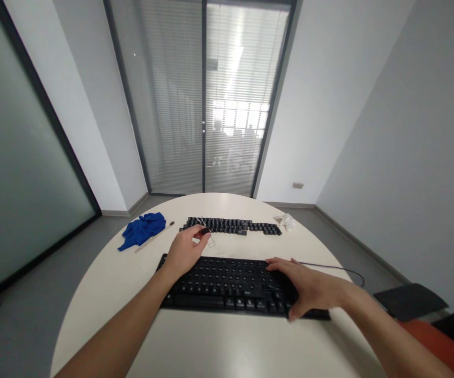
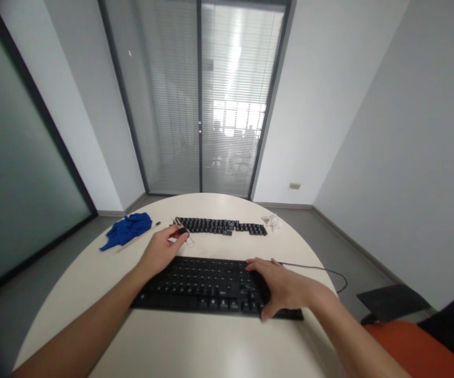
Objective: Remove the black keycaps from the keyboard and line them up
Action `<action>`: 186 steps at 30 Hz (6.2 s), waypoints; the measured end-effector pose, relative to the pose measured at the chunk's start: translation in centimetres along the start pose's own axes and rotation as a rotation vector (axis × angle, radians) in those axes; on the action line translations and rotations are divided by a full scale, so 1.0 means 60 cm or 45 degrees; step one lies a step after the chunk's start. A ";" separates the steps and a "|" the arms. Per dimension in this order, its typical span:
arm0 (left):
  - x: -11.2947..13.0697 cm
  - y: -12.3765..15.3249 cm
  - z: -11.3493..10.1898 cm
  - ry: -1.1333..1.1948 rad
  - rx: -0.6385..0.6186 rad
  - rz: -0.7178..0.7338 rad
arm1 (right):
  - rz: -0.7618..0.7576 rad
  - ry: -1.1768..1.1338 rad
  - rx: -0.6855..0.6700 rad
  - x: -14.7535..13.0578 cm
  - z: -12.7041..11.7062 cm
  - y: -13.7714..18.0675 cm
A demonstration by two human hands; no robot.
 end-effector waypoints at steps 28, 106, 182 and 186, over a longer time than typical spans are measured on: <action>-0.009 0.006 0.017 0.237 -0.391 -0.009 | -0.401 0.040 0.145 -0.188 0.041 -0.101; 0.007 0.051 0.097 0.797 -0.770 -0.346 | -0.309 -0.631 0.599 -0.129 -0.001 -0.111; -0.037 0.041 0.090 0.692 -0.343 -0.520 | -0.090 -0.876 0.711 -0.076 -0.014 -0.121; 0.013 0.039 0.100 0.813 -0.471 -0.400 | -0.020 -0.929 0.745 -0.053 -0.012 -0.134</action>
Point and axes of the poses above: each hand's wrist, its own y-axis away from the middle knuckle, its own z-axis out of the palm, x = y × z, the point moved 9 cm from there along -y, towards the middle knuckle, and after that the axes turned 15 degrees about z, right-handed, at the moved point
